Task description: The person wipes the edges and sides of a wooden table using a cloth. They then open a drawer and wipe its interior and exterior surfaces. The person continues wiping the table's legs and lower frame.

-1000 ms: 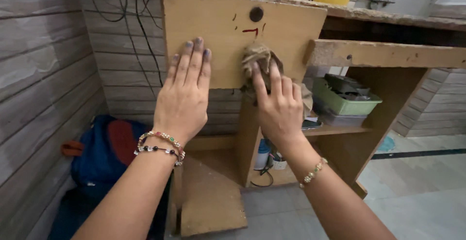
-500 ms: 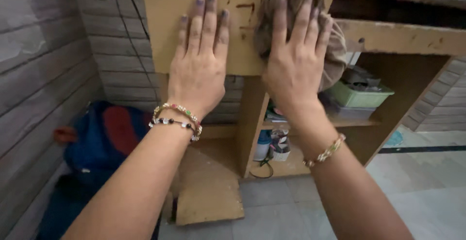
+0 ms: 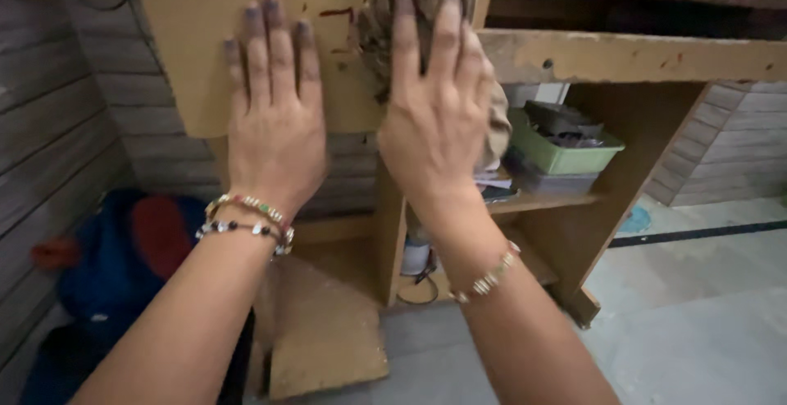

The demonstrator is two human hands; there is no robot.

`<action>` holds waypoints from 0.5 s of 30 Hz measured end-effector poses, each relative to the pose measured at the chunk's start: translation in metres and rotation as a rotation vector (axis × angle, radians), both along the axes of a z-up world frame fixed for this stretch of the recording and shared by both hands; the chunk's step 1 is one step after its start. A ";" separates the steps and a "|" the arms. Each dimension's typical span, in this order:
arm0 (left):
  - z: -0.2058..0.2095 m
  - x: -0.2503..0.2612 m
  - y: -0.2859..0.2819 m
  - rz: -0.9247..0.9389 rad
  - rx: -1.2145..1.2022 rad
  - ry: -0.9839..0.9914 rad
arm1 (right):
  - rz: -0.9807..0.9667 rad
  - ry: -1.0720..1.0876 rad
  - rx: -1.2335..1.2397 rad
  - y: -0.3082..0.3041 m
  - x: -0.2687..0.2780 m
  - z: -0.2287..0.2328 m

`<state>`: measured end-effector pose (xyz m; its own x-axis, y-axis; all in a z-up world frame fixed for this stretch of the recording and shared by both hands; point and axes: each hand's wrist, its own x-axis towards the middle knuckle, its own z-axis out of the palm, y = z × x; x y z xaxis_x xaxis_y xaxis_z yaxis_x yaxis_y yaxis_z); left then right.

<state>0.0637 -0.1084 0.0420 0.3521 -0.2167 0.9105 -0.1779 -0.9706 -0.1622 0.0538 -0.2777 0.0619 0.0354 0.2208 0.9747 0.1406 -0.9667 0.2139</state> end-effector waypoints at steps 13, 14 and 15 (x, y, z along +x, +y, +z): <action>-0.001 -0.006 -0.001 0.016 0.021 0.028 | 0.063 0.188 -0.111 -0.018 0.003 -0.070; -0.001 -0.006 -0.001 0.017 0.032 0.017 | 0.088 0.240 -0.110 -0.021 -0.002 -0.067; -0.001 -0.006 -0.001 0.013 0.028 0.015 | 0.080 0.245 -0.086 -0.022 -0.007 -0.061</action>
